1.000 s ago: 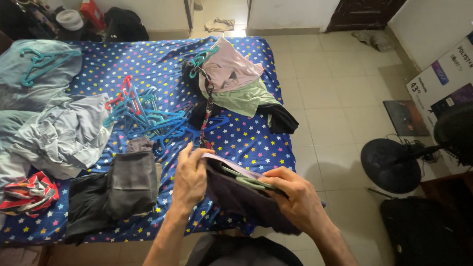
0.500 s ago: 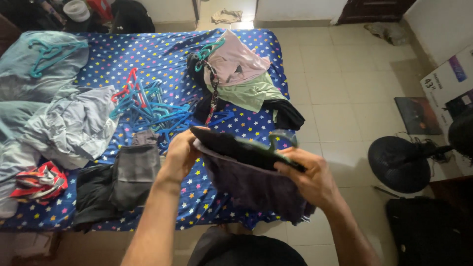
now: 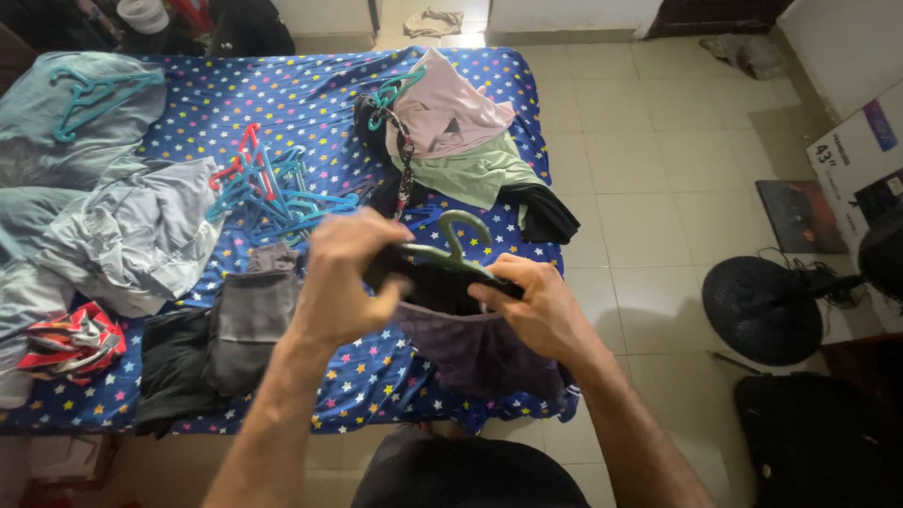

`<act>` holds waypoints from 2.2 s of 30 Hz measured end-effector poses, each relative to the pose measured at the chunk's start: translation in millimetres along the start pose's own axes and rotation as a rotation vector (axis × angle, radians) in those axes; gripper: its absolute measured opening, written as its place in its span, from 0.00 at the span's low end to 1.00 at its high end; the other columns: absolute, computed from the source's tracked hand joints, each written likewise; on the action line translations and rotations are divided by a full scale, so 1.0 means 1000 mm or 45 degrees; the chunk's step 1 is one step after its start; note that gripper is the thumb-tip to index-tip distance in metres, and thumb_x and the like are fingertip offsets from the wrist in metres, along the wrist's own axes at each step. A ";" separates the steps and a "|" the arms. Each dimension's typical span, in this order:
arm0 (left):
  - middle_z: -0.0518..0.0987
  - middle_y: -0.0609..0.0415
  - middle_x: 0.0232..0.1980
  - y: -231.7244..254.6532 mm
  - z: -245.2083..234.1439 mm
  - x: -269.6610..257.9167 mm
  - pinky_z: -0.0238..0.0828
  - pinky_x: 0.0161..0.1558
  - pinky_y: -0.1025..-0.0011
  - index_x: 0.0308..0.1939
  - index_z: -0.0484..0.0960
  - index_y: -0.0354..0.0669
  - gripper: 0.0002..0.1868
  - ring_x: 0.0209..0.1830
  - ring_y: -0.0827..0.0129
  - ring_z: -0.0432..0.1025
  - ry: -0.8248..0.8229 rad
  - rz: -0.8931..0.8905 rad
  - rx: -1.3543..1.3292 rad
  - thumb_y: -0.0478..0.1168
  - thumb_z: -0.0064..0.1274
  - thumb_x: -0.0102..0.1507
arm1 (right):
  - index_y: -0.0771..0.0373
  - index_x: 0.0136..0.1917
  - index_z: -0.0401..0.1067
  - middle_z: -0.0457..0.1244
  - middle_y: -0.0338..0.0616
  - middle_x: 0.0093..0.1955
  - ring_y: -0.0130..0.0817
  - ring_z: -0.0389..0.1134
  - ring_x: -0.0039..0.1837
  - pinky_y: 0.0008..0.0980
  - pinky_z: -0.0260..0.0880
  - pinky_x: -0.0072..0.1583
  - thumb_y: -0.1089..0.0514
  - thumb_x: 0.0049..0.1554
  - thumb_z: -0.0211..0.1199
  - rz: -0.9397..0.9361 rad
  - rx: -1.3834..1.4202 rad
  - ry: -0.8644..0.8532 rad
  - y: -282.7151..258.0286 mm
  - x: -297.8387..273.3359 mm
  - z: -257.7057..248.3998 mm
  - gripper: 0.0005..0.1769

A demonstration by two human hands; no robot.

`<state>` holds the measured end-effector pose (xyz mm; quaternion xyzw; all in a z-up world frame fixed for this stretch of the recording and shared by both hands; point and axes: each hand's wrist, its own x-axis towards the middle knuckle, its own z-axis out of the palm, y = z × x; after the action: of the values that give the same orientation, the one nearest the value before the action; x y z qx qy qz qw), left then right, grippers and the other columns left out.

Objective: Fold laundry on a bed, including shorts and a t-shirt.

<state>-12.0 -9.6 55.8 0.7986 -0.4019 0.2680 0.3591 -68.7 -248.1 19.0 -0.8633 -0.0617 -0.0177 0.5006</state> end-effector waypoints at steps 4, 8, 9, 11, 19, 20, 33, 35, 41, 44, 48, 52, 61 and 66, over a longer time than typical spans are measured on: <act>0.80 0.49 0.31 -0.009 0.007 -0.011 0.69 0.32 0.62 0.34 0.85 0.42 0.17 0.31 0.57 0.76 -0.483 -0.555 -0.031 0.49 0.70 0.50 | 0.66 0.44 0.78 0.63 0.41 0.38 0.31 0.64 0.39 0.34 0.64 0.42 0.56 0.54 0.68 -0.033 -0.005 -0.087 -0.007 -0.001 0.001 0.11; 0.77 0.48 0.26 -0.015 0.006 -0.016 0.66 0.28 0.63 0.29 0.82 0.40 0.16 0.24 0.58 0.73 -0.394 -0.554 -0.038 0.48 0.70 0.53 | 0.67 0.42 0.77 0.61 0.42 0.38 0.33 0.63 0.39 0.36 0.63 0.42 0.52 0.53 0.71 -0.127 -0.160 -0.053 -0.002 -0.003 -0.002 0.14; 0.76 0.48 0.25 -0.016 0.005 -0.017 0.66 0.27 0.63 0.29 0.82 0.40 0.17 0.23 0.59 0.72 -0.375 -0.543 -0.009 0.48 0.70 0.53 | 0.67 0.42 0.77 0.61 0.41 0.37 0.33 0.63 0.39 0.35 0.63 0.42 0.51 0.53 0.71 -0.172 -0.192 -0.030 0.000 -0.005 -0.003 0.15; 0.76 0.49 0.24 -0.015 -0.001 -0.015 0.65 0.27 0.64 0.29 0.83 0.39 0.17 0.21 0.61 0.71 -0.368 -0.609 -0.003 0.48 0.70 0.52 | 0.66 0.41 0.77 0.61 0.41 0.37 0.33 0.63 0.39 0.34 0.63 0.42 0.52 0.53 0.70 -0.208 -0.175 -0.006 0.009 -0.005 -0.008 0.14; 0.77 0.53 0.22 -0.019 -0.020 -0.019 0.65 0.25 0.68 0.29 0.85 0.39 0.15 0.19 0.72 0.69 -0.320 -0.730 -0.029 0.45 0.71 0.52 | 0.67 0.44 0.76 0.60 0.41 0.36 0.30 0.63 0.38 0.30 0.63 0.41 0.57 0.52 0.66 -0.332 -0.078 0.106 0.039 -0.013 -0.012 0.10; 0.78 0.55 0.23 -0.018 -0.024 -0.019 0.66 0.25 0.69 0.30 0.85 0.39 0.12 0.20 0.74 0.69 -0.277 -0.819 -0.071 0.44 0.70 0.53 | 0.66 0.46 0.76 0.61 0.39 0.37 0.26 0.63 0.40 0.28 0.63 0.43 0.58 0.54 0.63 -0.280 0.096 0.134 0.051 -0.014 -0.012 0.10; 0.79 0.61 0.51 -0.060 -0.117 -0.015 0.73 0.56 0.70 0.57 0.79 0.38 0.18 0.50 0.75 0.73 0.634 -0.690 -0.048 0.47 0.63 0.71 | 0.64 0.41 0.80 0.68 0.43 0.28 0.29 0.67 0.31 0.32 0.67 0.37 0.50 0.53 0.68 0.379 -0.305 -0.212 0.138 -0.043 -0.015 0.14; 0.79 0.61 0.50 -0.060 -0.121 -0.010 0.73 0.55 0.71 0.57 0.80 0.38 0.18 0.49 0.75 0.73 0.608 -0.711 -0.053 0.47 0.63 0.71 | 0.63 0.43 0.81 0.68 0.44 0.29 0.30 0.68 0.32 0.33 0.68 0.38 0.52 0.54 0.65 0.458 -0.376 -0.255 0.183 -0.055 -0.017 0.12; 0.79 0.61 0.47 -0.061 -0.147 -0.005 0.73 0.50 0.73 0.57 0.80 0.39 0.18 0.45 0.76 0.74 0.489 -0.829 -0.024 0.47 0.62 0.71 | 0.65 0.50 0.78 0.68 0.49 0.36 0.37 0.70 0.37 0.41 0.72 0.43 0.56 0.60 0.57 0.833 -0.392 0.042 0.309 -0.080 -0.043 0.13; 0.79 0.61 0.46 -0.065 -0.158 -0.006 0.73 0.48 0.75 0.57 0.80 0.39 0.17 0.42 0.77 0.74 0.426 -0.889 -0.011 0.47 0.61 0.71 | 0.68 0.49 0.72 0.63 0.48 0.37 0.36 0.63 0.38 0.39 0.65 0.41 0.56 0.64 0.57 0.785 -0.227 0.437 0.348 -0.092 -0.078 0.12; 0.79 0.61 0.43 -0.068 -0.165 -0.008 0.73 0.44 0.77 0.58 0.80 0.40 0.17 0.39 0.78 0.74 0.325 -0.979 -0.005 0.47 0.60 0.71 | 0.62 0.46 0.69 0.59 0.31 0.38 0.22 0.55 0.39 0.27 0.55 0.40 0.57 0.66 0.56 0.605 0.247 0.883 0.267 -0.060 -0.126 0.09; 0.77 0.59 0.34 -0.056 -0.122 -0.007 0.60 0.32 0.73 0.44 0.84 0.36 0.12 0.29 0.76 0.65 0.195 -1.139 -0.068 0.43 0.63 0.70 | 0.64 0.49 0.67 0.59 0.37 0.43 0.25 0.57 0.43 0.27 0.57 0.41 0.57 0.70 0.53 0.460 0.268 0.911 0.187 -0.005 -0.142 0.10; 0.78 0.64 0.30 -0.029 -0.050 -0.021 0.63 0.30 0.78 0.39 0.85 0.39 0.10 0.27 0.83 0.68 0.136 -1.324 -0.571 0.44 0.60 0.63 | 0.61 0.58 0.66 0.59 0.37 0.48 0.23 0.59 0.47 0.24 0.62 0.48 0.55 0.73 0.54 -0.375 0.580 0.580 0.101 0.189 -0.108 0.07; 0.70 0.65 0.24 -0.020 -0.040 -0.028 0.54 0.25 0.73 0.31 0.82 0.38 0.13 0.24 0.81 0.59 -0.160 -1.216 -0.499 0.44 0.60 0.64 | 0.61 0.63 0.79 0.73 0.42 0.52 0.29 0.71 0.53 0.30 0.71 0.55 0.46 0.64 0.67 -0.239 -0.366 -0.144 -0.017 0.191 -0.059 0.21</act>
<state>-16.2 43.3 52.7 0.8252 -0.0561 -0.0543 0.5594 120.1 -273.8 80.8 -0.9160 -0.1670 -0.0244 0.3640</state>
